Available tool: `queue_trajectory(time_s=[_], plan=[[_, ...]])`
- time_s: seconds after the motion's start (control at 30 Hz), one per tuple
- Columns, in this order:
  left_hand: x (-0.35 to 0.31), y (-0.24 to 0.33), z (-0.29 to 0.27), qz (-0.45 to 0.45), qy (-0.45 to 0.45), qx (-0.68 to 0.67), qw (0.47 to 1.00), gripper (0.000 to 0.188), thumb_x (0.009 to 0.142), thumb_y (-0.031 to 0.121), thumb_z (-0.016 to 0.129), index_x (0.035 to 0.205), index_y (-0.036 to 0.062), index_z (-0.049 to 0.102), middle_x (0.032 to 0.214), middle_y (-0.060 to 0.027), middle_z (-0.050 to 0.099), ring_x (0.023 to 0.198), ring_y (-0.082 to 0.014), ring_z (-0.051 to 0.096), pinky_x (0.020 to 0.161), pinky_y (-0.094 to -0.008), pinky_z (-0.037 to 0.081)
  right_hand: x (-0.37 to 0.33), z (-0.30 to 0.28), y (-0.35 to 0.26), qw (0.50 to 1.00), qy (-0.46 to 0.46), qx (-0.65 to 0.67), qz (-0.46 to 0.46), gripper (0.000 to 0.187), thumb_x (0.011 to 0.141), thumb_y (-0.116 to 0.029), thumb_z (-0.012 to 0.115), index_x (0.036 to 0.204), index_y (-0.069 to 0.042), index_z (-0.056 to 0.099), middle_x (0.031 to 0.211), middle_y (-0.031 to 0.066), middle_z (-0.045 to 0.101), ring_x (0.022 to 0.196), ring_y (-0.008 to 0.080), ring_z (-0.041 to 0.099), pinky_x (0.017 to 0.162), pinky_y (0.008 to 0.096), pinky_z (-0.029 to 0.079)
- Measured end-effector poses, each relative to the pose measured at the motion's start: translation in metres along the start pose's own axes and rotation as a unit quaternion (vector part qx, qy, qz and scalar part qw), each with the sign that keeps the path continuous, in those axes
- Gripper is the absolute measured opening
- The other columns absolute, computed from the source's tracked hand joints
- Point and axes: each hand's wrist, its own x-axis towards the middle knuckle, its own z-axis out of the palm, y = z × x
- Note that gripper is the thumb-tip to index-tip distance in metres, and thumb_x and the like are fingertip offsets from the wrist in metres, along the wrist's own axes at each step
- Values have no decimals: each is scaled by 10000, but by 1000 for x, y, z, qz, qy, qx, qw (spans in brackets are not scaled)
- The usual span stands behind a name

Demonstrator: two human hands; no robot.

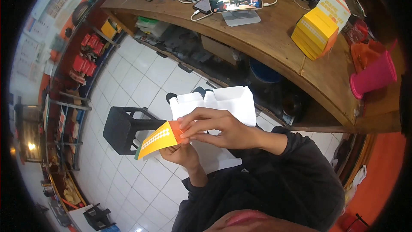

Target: The person folds white and orange paper food boxes into shape by hand, tucking the tabs into the pre-cut slots and stacking the completed boxes on a wooden counter.

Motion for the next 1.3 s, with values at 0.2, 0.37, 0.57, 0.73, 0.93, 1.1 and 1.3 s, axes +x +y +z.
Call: queue_trajectory(time_s=[0.2, 0.37, 0.57, 0.73, 0.93, 1.1, 1.3], plan=[[7, 15, -4, 43, 28, 101, 994, 284, 863, 76, 645, 1097, -32, 525, 959, -86, 620, 828, -141, 631, 782, -247, 512, 2, -10, -5, 997, 39, -60, -20, 219, 799, 16, 682, 997, -75, 702, 1153, 110, 614, 1111, 262, 587, 938, 341, 480], [20, 36, -12, -35, 47, 15, 998, 251, 939, 159, 465, 1077, -48, 496, 896, -68, 509, 935, -127, 555, 801, -258, 478, 3, -21, -4, 982, 129, -136, -38, 328, 865, 38, 569, 1180, -53, 585, 1225, 117, 573, 1184, 260, 534, 992, 353, 429], [16, 36, 14, -120, 131, -127, 976, 249, 921, 288, 334, 784, 82, 366, 766, -63, 427, 740, -147, 434, 746, -331, 370, 1, -10, -8, 996, 93, 1, -10, 447, 900, -78, 556, 1330, -47, 438, 1238, 146, 500, 1202, 265, 474, 1034, 361, 359], [23, 8, -22, -53, -42, -103, 992, 283, 939, 276, 332, 731, 85, 356, 672, -35, 348, 632, -122, 328, 627, -290, 318, -1, -18, -16, 996, -67, -27, 44, 249, 871, -113, 642, 1102, -47, 576, 1012, 93, 534, 911, 215, 554, 764, 305, 447], [35, 18, -14, 86, -177, 165, 966, 523, 860, 515, 554, 857, -6, 591, 884, -129, 603, 829, -236, 556, 836, -358, 419, -4, -15, -10, 995, -24, -94, 9, 145, 832, -79, 674, 952, -25, 613, 896, 92, 564, 828, 222, 577, 711, 307, 464], [27, 14, -11, 187, -203, 187, 943, 285, 794, 246, 700, 677, 45, 536, 603, -27, 514, 623, -184, 432, 639, -325, 334, -5, -12, -9, 993, -20, -115, 17, 145, 781, -39, 691, 917, -33, 641, 838, 88, 600, 779, 226, 603, 685, 319, 481], [12, 8, 3, 232, 67, 222, 945, 328, 831, 88, 599, 596, 58, 372, 573, -22, 404, 591, -168, 352, 579, -316, 269, -18, 5, 8, 977, 73, -198, -20, 188, 743, -29, 715, 920, -36, 653, 936, 104, 642, 835, 234, 633, 715, 321, 502]])
